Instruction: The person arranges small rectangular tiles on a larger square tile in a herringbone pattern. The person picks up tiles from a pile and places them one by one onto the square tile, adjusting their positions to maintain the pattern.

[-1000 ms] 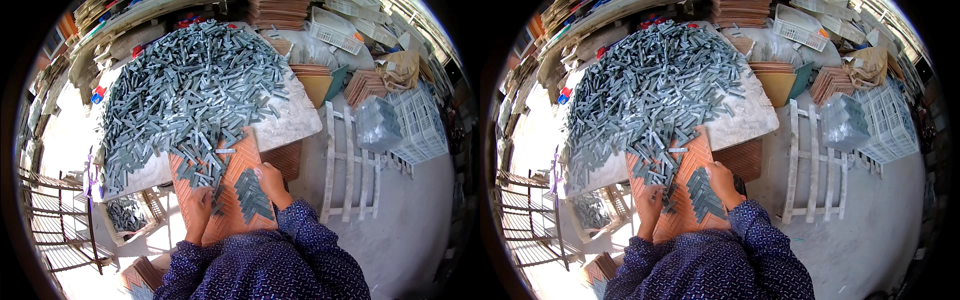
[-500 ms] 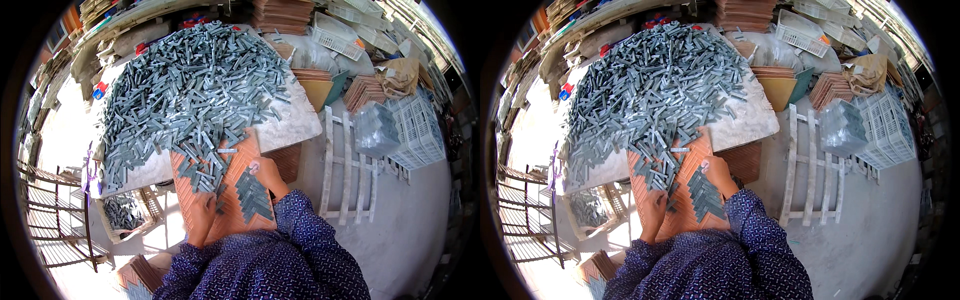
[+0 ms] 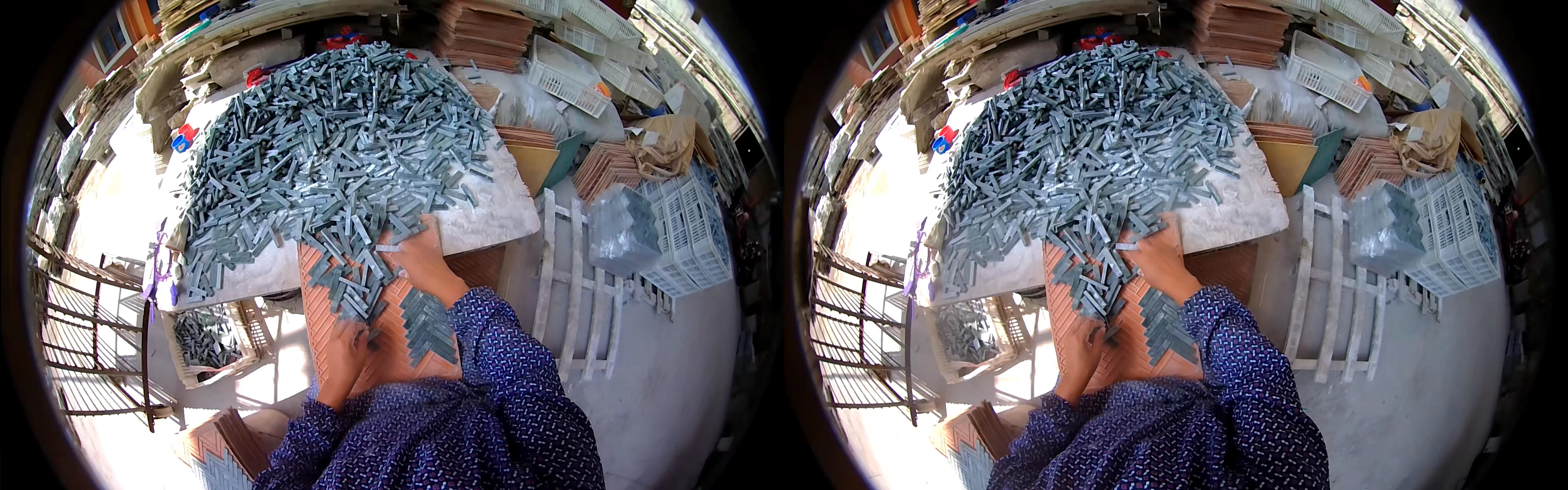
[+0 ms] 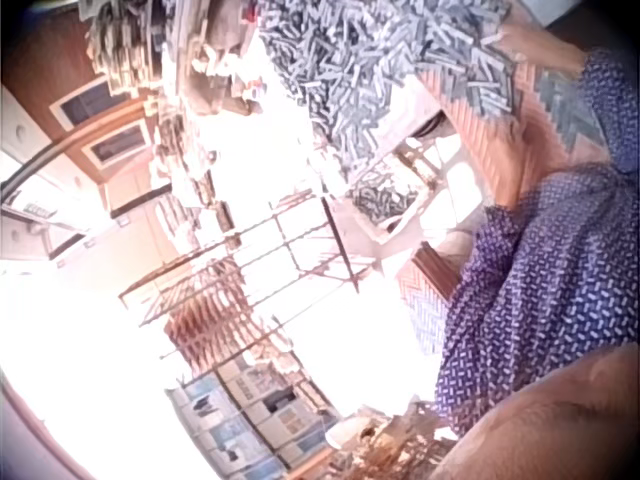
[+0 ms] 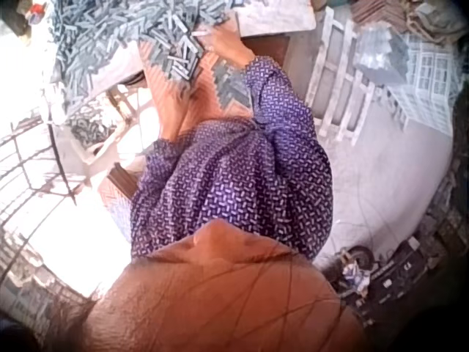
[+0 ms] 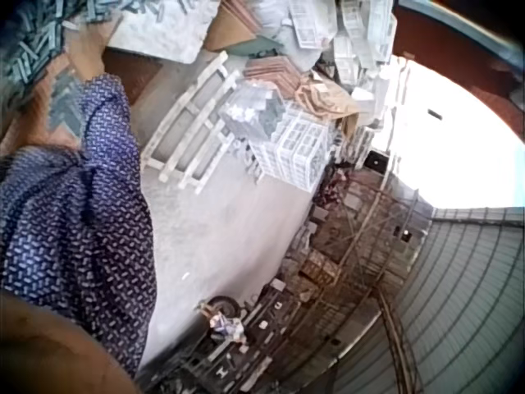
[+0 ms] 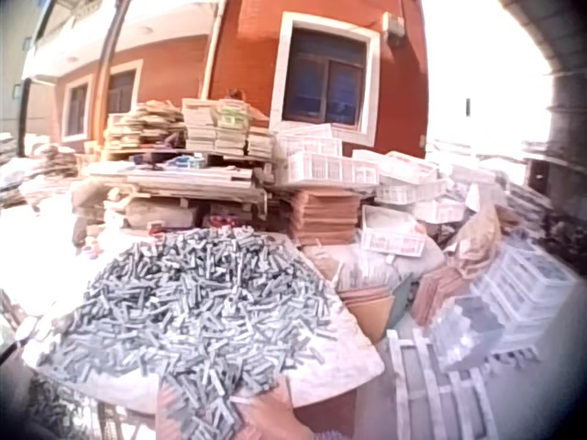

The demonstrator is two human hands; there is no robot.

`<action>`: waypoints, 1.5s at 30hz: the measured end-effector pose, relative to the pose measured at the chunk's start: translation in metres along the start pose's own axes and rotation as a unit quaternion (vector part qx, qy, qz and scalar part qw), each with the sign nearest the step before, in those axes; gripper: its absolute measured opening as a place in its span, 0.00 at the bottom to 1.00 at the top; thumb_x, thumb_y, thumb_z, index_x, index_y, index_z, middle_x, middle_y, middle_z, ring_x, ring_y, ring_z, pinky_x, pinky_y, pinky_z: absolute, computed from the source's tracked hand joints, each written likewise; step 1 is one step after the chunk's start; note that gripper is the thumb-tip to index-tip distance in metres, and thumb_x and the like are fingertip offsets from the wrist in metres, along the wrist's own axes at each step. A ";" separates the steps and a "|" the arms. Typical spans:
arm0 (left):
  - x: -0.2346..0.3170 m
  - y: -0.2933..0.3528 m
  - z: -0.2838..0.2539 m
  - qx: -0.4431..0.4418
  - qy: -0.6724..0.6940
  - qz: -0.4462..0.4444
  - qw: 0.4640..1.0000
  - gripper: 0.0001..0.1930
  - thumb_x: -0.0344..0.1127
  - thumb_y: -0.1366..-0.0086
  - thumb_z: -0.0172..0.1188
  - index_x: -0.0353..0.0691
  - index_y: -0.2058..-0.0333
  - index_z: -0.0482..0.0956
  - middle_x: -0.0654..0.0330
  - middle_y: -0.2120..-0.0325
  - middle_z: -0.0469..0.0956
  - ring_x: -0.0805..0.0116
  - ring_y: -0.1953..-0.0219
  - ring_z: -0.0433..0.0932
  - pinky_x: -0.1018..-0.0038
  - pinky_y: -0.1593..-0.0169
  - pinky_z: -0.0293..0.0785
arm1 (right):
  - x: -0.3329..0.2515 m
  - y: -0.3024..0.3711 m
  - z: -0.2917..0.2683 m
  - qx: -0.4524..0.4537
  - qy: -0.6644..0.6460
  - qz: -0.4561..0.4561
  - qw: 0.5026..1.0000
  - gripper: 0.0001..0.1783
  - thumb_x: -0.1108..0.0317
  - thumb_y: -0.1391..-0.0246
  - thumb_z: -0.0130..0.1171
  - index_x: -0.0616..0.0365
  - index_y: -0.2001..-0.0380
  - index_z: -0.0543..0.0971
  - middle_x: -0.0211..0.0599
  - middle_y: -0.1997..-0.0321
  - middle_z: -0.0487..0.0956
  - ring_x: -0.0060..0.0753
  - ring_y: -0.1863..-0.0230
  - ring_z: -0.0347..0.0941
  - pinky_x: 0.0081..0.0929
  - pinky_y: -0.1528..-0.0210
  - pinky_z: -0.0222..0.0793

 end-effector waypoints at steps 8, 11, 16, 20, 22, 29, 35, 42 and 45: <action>0.024 -0.036 0.027 0.003 -0.020 0.053 0.998 0.06 0.28 0.44 0.59 0.34 0.68 0.75 0.52 0.70 0.74 0.51 0.66 0.75 0.63 0.64 0.71 | 0.038 0.083 -0.029 0.073 -0.138 0.211 0.965 0.11 0.75 0.59 0.65 0.59 0.70 0.75 0.44 0.71 0.74 0.48 0.68 0.74 0.39 0.66 0.69; 0.021 -0.073 0.045 0.022 -0.081 0.059 0.995 0.11 0.29 0.45 0.61 0.34 0.64 0.73 0.51 0.69 0.73 0.51 0.66 0.75 0.63 0.64 0.72 | 0.038 0.097 -0.022 0.111 -0.175 0.223 0.953 0.12 0.76 0.58 0.65 0.59 0.67 0.76 0.44 0.71 0.75 0.46 0.69 0.75 0.36 0.67 0.70; 0.014 -0.111 0.070 -0.040 -0.204 -0.032 0.978 0.20 0.35 0.48 0.64 0.36 0.59 0.67 0.52 0.67 0.72 0.51 0.65 0.75 0.61 0.66 0.74 | 0.042 0.098 -0.019 0.139 -0.170 0.253 0.942 0.12 0.77 0.59 0.65 0.60 0.67 0.78 0.44 0.71 0.76 0.41 0.70 0.76 0.33 0.67 0.70; 0.010 -0.110 0.079 -0.039 -0.255 -0.030 0.966 0.20 0.35 0.49 0.64 0.36 0.60 0.67 0.52 0.65 0.70 0.50 0.63 0.75 0.61 0.65 0.76 | 0.052 0.096 -0.013 0.125 -0.173 0.302 0.929 0.13 0.77 0.60 0.67 0.60 0.67 0.78 0.44 0.71 0.78 0.41 0.71 0.77 0.31 0.67 0.71; 0.016 -0.105 0.075 -0.032 -0.258 -0.015 0.965 0.19 0.34 0.49 0.64 0.36 0.61 0.67 0.51 0.64 0.70 0.50 0.63 0.75 0.61 0.65 0.76 | 0.054 0.090 -0.011 0.121 -0.207 0.305 0.922 0.12 0.76 0.61 0.66 0.60 0.68 0.78 0.45 0.71 0.77 0.45 0.69 0.76 0.36 0.66 0.71; 0.002 -0.092 0.071 -0.003 -0.240 -0.049 0.970 0.15 0.31 0.47 0.61 0.37 0.61 0.68 0.50 0.64 0.69 0.49 0.62 0.75 0.60 0.63 0.74 | 0.053 0.085 -0.022 0.102 -0.222 0.321 0.915 0.12 0.72 0.58 0.67 0.63 0.67 0.78 0.48 0.68 0.79 0.45 0.66 0.78 0.34 0.63 0.72; -0.004 -0.081 0.063 0.028 -0.176 0.028 0.984 0.11 0.29 0.46 0.60 0.35 0.64 0.72 0.49 0.65 0.71 0.48 0.64 0.74 0.58 0.62 0.71 | 0.039 0.118 -0.037 0.173 -0.314 0.290 0.888 0.12 0.72 0.55 0.66 0.63 0.66 0.79 0.45 0.69 0.80 0.36 0.69 0.78 0.27 0.66 0.72; 0.029 -0.064 0.077 -0.001 -0.129 0.096 0.987 0.08 0.25 0.46 0.59 0.34 0.66 0.72 0.50 0.69 0.72 0.49 0.65 0.72 0.61 0.61 0.69 | 0.032 0.162 -0.034 0.171 -0.312 0.304 0.884 0.10 0.73 0.53 0.64 0.63 0.66 0.79 0.44 0.70 0.80 0.35 0.70 0.78 0.26 0.68 0.71; 0.028 -0.057 0.083 -0.015 -0.134 0.106 0.985 0.08 0.25 0.46 0.59 0.34 0.66 0.72 0.51 0.69 0.73 0.49 0.65 0.72 0.61 0.61 0.69 | 0.033 0.173 -0.038 0.170 -0.276 0.311 0.893 0.10 0.73 0.54 0.64 0.63 0.66 0.78 0.44 0.70 0.79 0.37 0.71 0.77 0.28 0.68 0.71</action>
Point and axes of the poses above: each hand's wrist, its own y-axis away from the middle knuckle, its own z-axis out of the palm, x = y × z, the point moved 8 cm from there along -y, towards the middle knuckle
